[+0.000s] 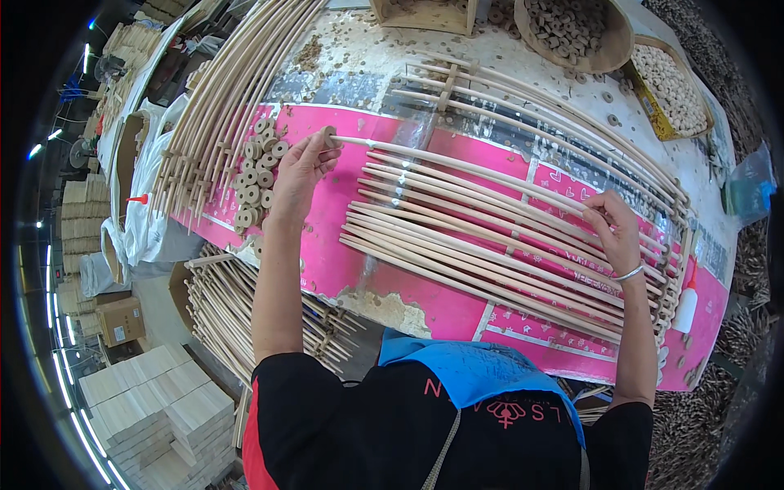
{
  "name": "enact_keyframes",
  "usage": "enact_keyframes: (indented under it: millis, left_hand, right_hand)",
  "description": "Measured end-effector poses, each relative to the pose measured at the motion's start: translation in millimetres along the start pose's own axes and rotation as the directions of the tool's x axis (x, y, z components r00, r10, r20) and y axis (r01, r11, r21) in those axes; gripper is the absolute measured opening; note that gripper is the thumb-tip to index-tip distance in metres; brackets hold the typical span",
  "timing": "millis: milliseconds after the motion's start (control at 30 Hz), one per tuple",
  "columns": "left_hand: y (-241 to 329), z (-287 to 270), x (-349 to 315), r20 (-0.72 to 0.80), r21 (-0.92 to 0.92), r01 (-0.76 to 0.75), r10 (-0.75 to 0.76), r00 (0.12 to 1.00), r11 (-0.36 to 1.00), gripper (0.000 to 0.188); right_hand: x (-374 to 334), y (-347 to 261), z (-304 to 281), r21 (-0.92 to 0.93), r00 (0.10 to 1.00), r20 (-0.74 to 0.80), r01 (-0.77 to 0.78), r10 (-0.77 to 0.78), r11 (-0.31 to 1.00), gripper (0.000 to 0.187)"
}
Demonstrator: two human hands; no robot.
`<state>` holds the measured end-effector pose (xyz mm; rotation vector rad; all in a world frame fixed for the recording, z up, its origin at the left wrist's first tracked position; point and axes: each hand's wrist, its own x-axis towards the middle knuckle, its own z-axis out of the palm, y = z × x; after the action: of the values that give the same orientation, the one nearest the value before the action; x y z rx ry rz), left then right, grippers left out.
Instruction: Assembling a curved wooden slat structure by applying glue and positioning small wooden components.
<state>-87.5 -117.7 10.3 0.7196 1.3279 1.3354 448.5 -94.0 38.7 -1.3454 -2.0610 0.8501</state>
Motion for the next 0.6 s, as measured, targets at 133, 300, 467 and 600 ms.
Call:
enact_keyframes:
  millis: [133, 300, 467, 600]
  left_hand:
    - [3.0, 19.0, 1.0, 0.024, 0.146, 0.009, -0.012, 1.000, 0.989, 0.043]
    - [8.3, 41.2, 1.0, -0.019, 0.180, -0.008, 0.012, 1.000, 0.984, 0.067]
    - [8.1, 49.9, 5.2, -0.038, 0.234, 0.002, 0.007, 0.999, 0.972, 0.089]
    - [4.5, 55.5, 10.2, -0.014, 0.228, -0.020, 0.024, 1.000, 0.973, 0.093]
  right_hand:
    - [6.5, 0.3, 5.4, 0.013, 1.000, -0.014, 0.017, -0.017, 1.000, 0.011]
    - [13.6, -4.3, 7.4, 0.018, 0.996, -0.062, 0.063, -0.062, 0.998, 0.013]
    - [15.7, -5.7, 3.4, 0.020, 0.995, -0.103, 0.023, -0.021, 1.000, 0.013]
    - [18.6, -7.4, 2.2, -0.040, 0.987, -0.144, 0.072, -0.077, 0.997, 0.010]
